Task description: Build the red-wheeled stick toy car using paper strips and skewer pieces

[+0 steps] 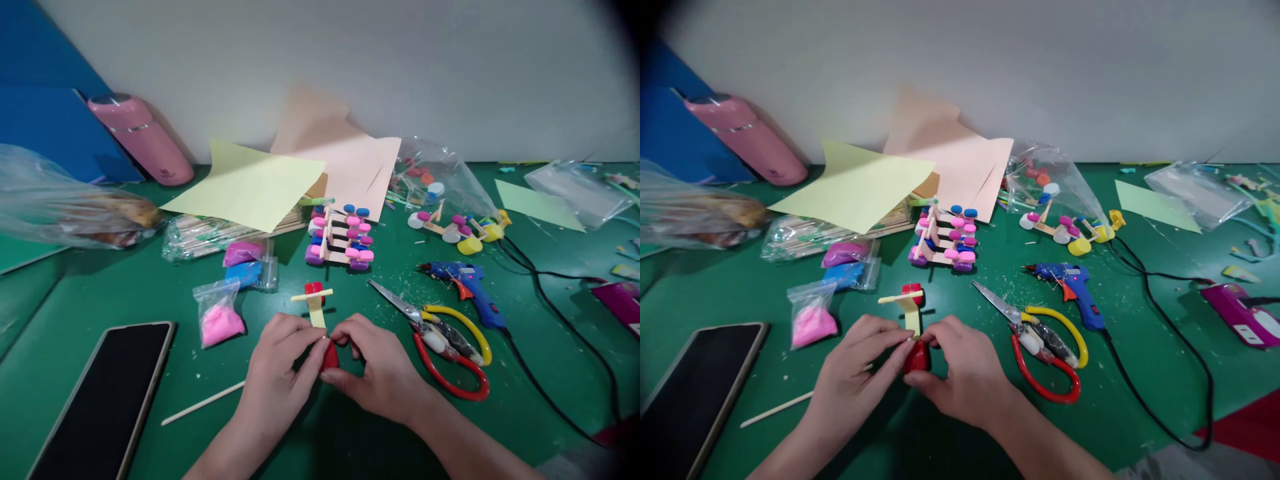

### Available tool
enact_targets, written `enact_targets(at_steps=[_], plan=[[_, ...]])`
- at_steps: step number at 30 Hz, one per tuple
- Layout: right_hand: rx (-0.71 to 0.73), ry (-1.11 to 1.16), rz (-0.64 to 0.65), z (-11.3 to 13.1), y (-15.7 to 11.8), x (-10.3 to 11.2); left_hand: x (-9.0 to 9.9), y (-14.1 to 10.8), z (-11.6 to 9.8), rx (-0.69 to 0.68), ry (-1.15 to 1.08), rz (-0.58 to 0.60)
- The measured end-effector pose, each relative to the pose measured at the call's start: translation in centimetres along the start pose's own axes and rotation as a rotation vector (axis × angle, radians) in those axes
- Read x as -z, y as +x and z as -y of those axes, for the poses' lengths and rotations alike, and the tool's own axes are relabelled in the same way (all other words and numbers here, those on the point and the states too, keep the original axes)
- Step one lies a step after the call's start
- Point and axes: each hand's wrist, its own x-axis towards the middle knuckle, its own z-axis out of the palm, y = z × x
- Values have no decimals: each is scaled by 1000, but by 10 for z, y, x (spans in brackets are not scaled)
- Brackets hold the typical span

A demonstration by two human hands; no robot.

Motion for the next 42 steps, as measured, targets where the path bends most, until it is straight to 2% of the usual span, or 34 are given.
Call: enact_targets(at_steps=[13,42], plan=[[16,-13,6,2,1,2,0,1,0,25,-70,12],[20,-23,12,1,2,2,-1,4,1,3,-72,35]])
